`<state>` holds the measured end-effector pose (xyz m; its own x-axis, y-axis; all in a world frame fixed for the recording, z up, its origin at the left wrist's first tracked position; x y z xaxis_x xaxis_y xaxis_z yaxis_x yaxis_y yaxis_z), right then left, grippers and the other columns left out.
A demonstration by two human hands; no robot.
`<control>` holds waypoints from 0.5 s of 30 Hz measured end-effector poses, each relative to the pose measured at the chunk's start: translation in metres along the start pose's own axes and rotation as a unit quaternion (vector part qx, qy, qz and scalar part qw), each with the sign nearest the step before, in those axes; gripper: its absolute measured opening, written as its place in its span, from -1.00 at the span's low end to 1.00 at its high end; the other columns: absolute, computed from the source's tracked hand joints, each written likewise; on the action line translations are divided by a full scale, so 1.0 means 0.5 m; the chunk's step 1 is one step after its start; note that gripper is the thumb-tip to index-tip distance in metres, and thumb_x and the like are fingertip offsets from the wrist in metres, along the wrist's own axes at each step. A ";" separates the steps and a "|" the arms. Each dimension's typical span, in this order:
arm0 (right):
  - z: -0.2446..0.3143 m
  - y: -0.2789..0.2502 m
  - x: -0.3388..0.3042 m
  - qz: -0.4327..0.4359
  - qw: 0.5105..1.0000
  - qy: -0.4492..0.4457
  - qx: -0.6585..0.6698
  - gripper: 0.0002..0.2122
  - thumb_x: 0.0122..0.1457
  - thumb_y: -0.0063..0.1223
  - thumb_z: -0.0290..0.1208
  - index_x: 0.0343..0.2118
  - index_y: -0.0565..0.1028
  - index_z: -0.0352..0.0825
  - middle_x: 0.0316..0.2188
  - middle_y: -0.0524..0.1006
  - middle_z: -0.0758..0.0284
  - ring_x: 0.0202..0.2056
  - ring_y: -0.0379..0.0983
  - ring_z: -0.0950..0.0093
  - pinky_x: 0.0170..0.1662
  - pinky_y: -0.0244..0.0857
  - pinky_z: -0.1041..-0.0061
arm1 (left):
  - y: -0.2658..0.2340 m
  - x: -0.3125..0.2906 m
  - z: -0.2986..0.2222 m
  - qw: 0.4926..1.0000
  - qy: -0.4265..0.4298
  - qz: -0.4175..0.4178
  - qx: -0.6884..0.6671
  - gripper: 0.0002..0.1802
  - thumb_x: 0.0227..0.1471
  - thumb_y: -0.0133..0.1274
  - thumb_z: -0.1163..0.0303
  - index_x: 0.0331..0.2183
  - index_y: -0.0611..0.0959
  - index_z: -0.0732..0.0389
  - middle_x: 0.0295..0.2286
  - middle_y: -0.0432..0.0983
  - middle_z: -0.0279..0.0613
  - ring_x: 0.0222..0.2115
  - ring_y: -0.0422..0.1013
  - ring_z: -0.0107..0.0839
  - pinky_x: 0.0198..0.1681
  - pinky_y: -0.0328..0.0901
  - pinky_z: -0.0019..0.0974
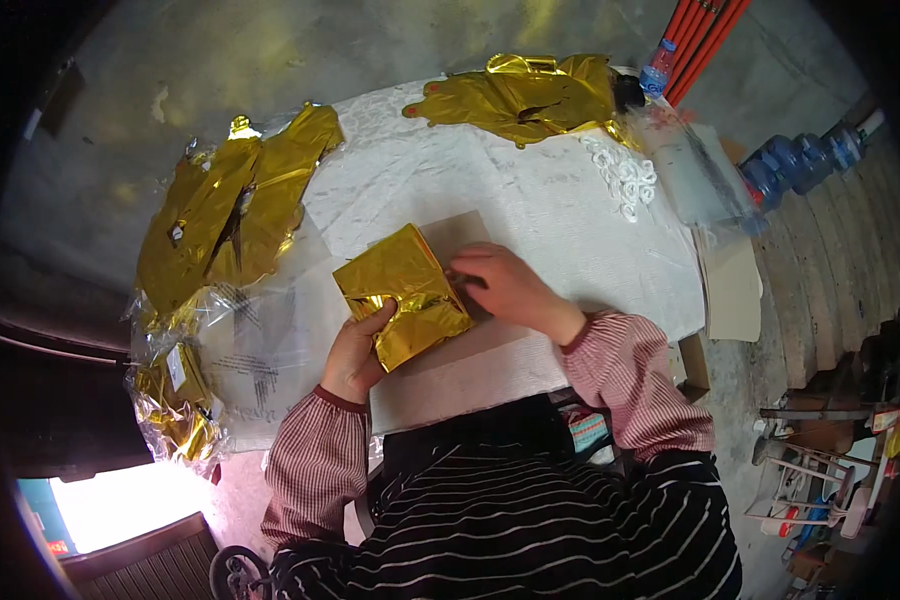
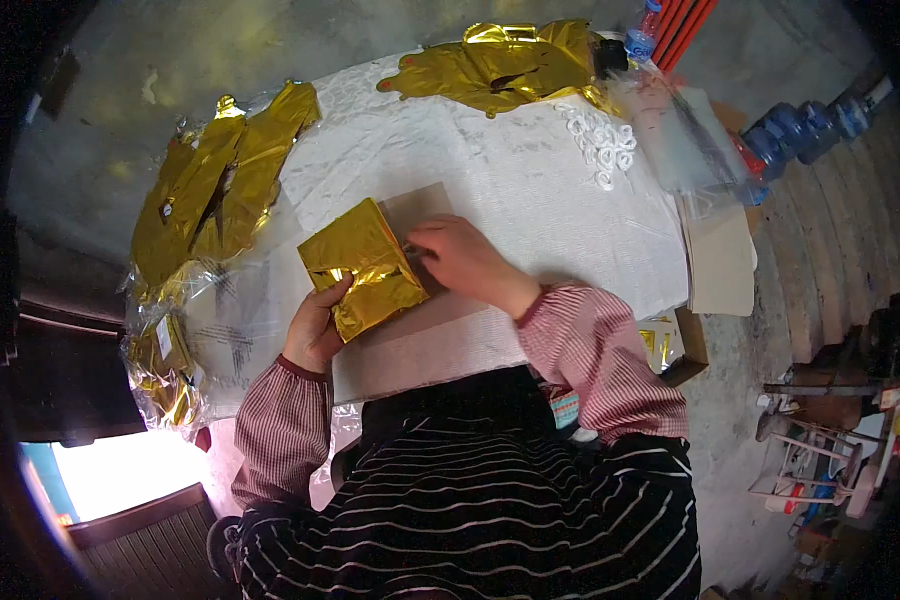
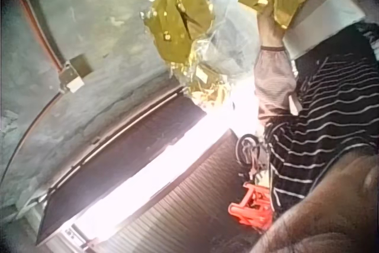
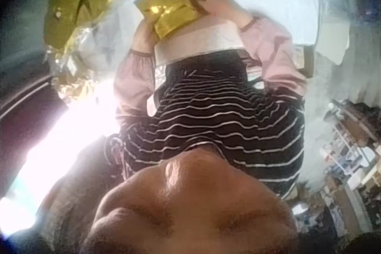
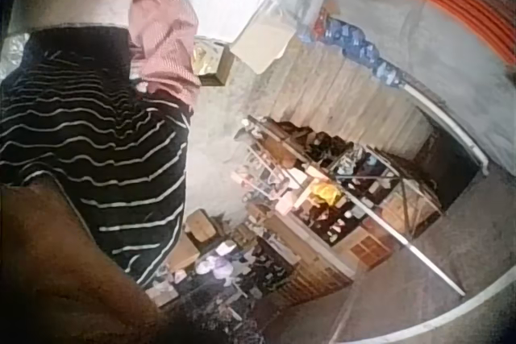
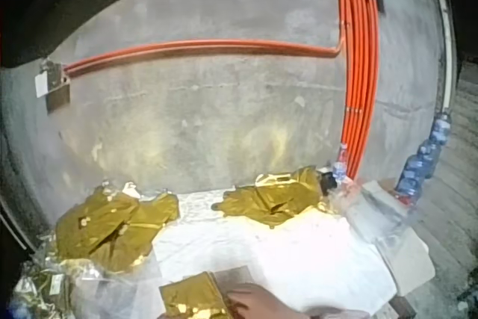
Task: The person places a gold balloon onto a cardboard backing, slides them into a plastic sleeve, and then unfolds a large letter-shaped balloon to place it into another plastic sleeve.
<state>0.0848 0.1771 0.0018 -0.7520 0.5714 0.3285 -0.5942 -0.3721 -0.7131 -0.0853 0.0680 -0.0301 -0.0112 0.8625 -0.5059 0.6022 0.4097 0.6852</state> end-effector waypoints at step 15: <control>0.086 -0.054 -0.198 0.004 0.988 0.075 -0.138 -0.70 0.02 0.04 -0.40 -0.18 0.44 -0.42 -0.03 0.36 0.16 0.07 0.20 0.30 0.12 0.04 0.30 | 0.105 0.045 0.056 0.986 -0.051 0.079 0.136 -0.64 0.08 -0.11 0.47 -0.08 0.34 0.43 -0.20 0.41 0.01 -0.25 0.44 -0.24 -0.18 0.40 -0.28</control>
<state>0.1630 0.0991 0.0152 -0.6934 0.6787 0.2418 -0.4728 -0.1754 -0.8636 -0.0316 0.1005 -0.0205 0.1718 0.8686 -0.4648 0.7826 0.1662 0.5999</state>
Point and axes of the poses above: each hand's wrist, its own x-axis towards the middle knuckle, its own y-axis out of the palm, z = x × y, the point moved 4 cm from there along x, towards the middle knuckle
